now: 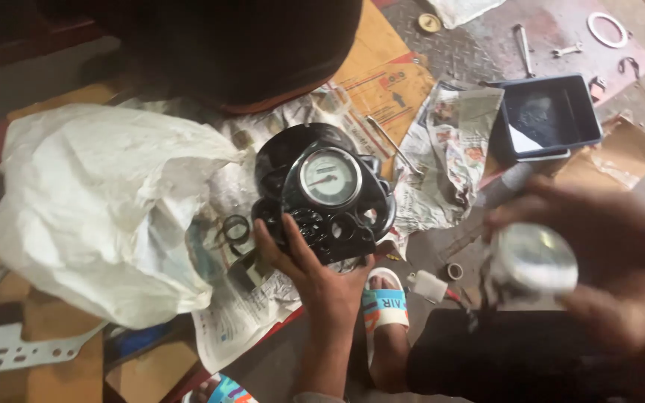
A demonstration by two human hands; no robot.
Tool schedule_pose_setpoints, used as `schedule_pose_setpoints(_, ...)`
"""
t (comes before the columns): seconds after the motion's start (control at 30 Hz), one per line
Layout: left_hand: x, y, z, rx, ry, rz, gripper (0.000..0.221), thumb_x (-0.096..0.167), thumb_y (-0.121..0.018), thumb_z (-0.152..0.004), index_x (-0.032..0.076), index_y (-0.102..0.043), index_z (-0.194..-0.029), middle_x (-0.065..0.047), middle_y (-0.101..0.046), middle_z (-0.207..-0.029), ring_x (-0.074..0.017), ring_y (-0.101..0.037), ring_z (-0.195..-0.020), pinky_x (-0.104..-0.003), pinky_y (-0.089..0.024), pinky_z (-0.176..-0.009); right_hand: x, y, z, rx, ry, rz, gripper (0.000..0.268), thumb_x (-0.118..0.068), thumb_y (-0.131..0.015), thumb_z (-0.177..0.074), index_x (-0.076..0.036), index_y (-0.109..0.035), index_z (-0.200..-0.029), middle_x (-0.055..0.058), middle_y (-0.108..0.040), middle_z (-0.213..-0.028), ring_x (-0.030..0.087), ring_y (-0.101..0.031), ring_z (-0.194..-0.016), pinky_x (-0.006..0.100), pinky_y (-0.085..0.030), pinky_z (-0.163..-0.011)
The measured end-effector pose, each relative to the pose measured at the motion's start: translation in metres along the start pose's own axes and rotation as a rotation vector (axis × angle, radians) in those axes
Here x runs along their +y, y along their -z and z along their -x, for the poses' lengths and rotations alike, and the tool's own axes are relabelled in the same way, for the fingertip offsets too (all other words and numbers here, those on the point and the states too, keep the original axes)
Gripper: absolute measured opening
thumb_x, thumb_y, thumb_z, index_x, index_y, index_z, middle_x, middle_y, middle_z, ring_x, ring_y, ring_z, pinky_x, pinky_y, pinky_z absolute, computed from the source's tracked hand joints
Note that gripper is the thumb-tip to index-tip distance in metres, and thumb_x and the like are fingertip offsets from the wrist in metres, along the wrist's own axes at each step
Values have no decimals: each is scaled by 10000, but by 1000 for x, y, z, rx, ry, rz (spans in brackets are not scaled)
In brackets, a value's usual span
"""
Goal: Replacing or repairing a speedometer assembly on a motorcycle headlight cowl.
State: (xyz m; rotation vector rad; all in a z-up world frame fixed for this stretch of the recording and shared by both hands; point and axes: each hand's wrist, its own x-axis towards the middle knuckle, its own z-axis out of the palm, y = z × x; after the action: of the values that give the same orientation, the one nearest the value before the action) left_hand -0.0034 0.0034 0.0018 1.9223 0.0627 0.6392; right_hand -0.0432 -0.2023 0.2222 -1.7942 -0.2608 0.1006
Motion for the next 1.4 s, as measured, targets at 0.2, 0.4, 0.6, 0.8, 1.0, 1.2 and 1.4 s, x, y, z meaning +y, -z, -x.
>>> schedule_pose_setpoints(0.2, 1, -1, -1, -14, 13, 85, 1421, 267, -1028, -516, 15, -134, -1591, -350, -22, -1612, -592, -76, -1519, -705, -289, -1200, 12, -1, -72, -51, 137, 424, 696, -266, -782, -844, 47, -554, -1421, 211, -708, -1255, 278, -757, -1136, 398, -596, -973)
schedule_pose_setpoints(0.4, 2, 3, -5, -11, 18, 102, 1378, 248, -1011, -568, 35, -124, -1601, -355, -29, -1610, -615, -61, -1517, -697, -320, -1188, 32, -16, -117, -86, 10, 313, 594, -200, -759, -903, 90, -581, -1389, 241, -695, -1319, 294, -747, -1092, 419, -627, -972)
schedule_pose_setpoints(0.6, 3, 6, -6, -3, 15, 106, 1302, 249, -986, -637, 62, -137, -1606, -341, -43, -1617, -612, -106, -1521, -694, -314, -1200, 48, -16, -142, -212, 54, 451, 543, -95, -749, -881, 73, -592, -1372, 202, -726, -1267, 244, -752, -1121, 370, -622, -1019)
schedule_pose_setpoints(0.8, 2, 8, -6, -45, 58, 129, 1308, 240, -985, -631, 61, -127, -1603, -353, -27, -1605, -625, -77, -1515, -692, -309, -1187, 39, -29, -134, -330, 129, 707, 576, -58, -786, -776, -15, -648, -1334, 121, -763, -1227, 226, -750, -1129, 340, -604, -1009)
schedule_pose_setpoints(1.0, 3, 8, -7, -65, 89, 150, 1334, 234, -999, -609, 71, -127, -1606, -354, -11, -1615, -621, -61, -1523, -685, -299, -1195, 47, -27, -125, -401, 383, 855, 589, -97, -820, -722, -69, -670, -1291, 117, -712, -1285, 250, -736, -1135, 338, -608, -978)
schedule_pose_setpoints(1.2, 2, 8, -7, -75, 101, 142, 1352, 241, -1010, -598, 81, -124, -1607, -354, -2, -1613, -615, -46, -1521, -688, -278, -1198, 48, -11, -123, -410, 529, 938, 470, -157, -822, -765, -75, -685, -1207, 108, -703, -1270, 246, -728, -1122, 301, -600, -849)
schedule_pose_setpoints(1.4, 4, 9, -9, -63, 93, 154, 1355, 250, -1020, -575, 90, -153, -1603, -342, -8, -1617, -602, -52, -1526, -686, -272, -1210, 60, -16, -107, -480, 727, 1026, 467, -112, -833, -793, -83, -668, -1229, 122, -621, -1316, 248, -679, -1197, 302, -590, -899)
